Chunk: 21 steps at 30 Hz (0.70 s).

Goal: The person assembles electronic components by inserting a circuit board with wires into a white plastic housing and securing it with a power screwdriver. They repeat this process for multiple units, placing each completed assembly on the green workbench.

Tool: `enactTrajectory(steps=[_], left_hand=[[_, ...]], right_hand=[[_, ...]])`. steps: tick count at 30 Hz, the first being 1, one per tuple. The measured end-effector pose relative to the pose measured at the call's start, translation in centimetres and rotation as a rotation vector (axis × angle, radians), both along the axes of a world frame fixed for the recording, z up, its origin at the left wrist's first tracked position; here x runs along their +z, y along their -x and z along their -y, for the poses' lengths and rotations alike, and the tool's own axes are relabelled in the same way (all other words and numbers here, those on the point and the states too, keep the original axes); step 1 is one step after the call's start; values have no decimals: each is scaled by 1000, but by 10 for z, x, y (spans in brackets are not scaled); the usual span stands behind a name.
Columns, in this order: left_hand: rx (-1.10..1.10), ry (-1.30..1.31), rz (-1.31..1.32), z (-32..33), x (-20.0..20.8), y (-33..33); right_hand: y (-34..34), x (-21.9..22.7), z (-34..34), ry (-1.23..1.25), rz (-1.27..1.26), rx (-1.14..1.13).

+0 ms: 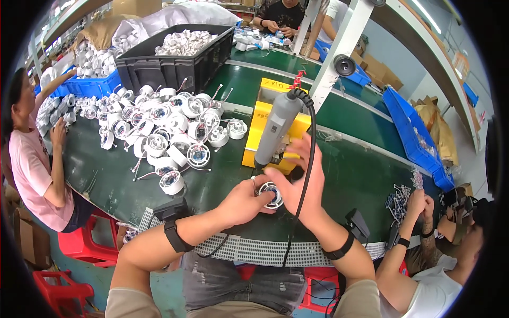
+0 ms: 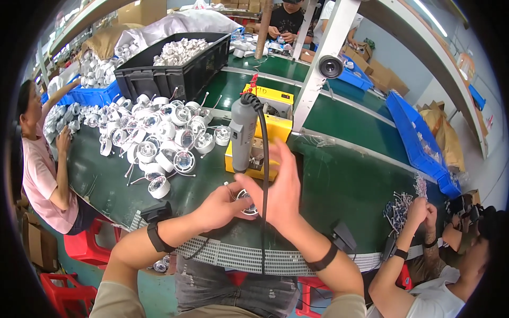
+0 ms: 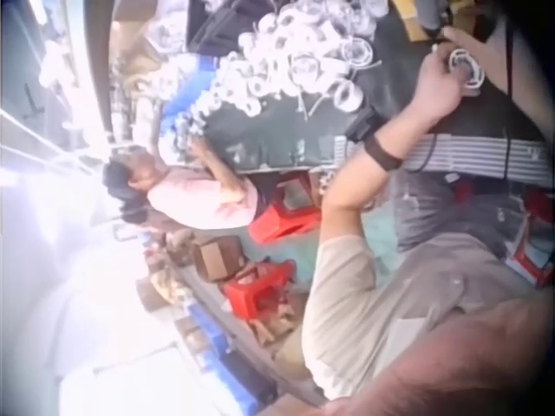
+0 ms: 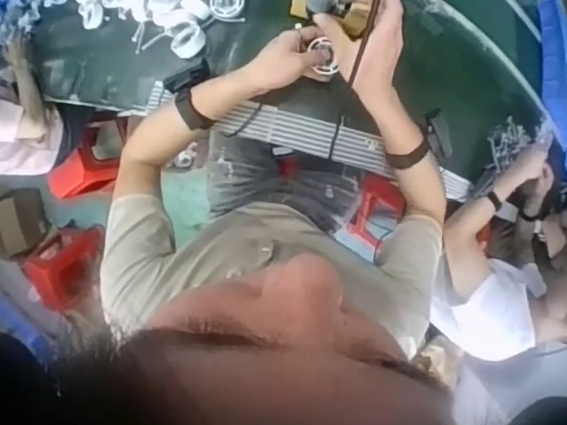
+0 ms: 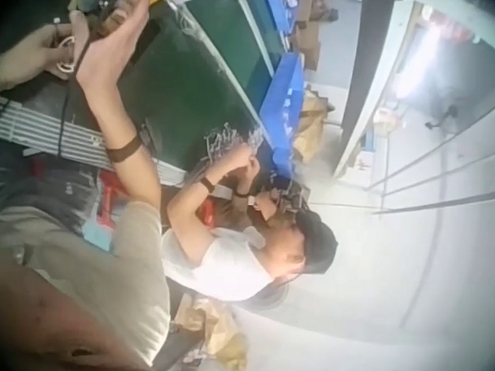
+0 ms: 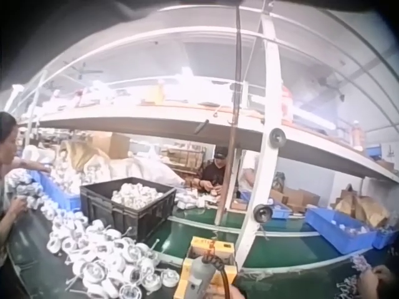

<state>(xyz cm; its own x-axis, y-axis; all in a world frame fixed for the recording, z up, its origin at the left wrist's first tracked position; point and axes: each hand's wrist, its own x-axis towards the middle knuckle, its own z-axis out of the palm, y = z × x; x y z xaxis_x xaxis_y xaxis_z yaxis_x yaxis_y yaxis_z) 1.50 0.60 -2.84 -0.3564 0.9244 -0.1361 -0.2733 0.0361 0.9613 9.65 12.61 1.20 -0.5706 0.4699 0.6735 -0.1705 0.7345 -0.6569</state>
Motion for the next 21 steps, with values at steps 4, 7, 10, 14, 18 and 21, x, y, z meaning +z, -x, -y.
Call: enactTrajectory(steps=[4,7,10,14,18,21], left_hand=[[35,39,-5,-2,-8,7],[42,95,52,-6,-8,6],[70,123,65,-5,-6,6],[81,142,83,-2,-5,9],[104,142,96,-6,-5,9],[104,163,104,-5,-1,11]], right_hand=[[33,14,-3,113,162,224],[44,9,-9,84,98,286],[55,18,-5,389,-406,345],[64,27,-13,404,-425,228],[68,30,-23,419,-481,217],[73,30,-23,430,-486,223]])
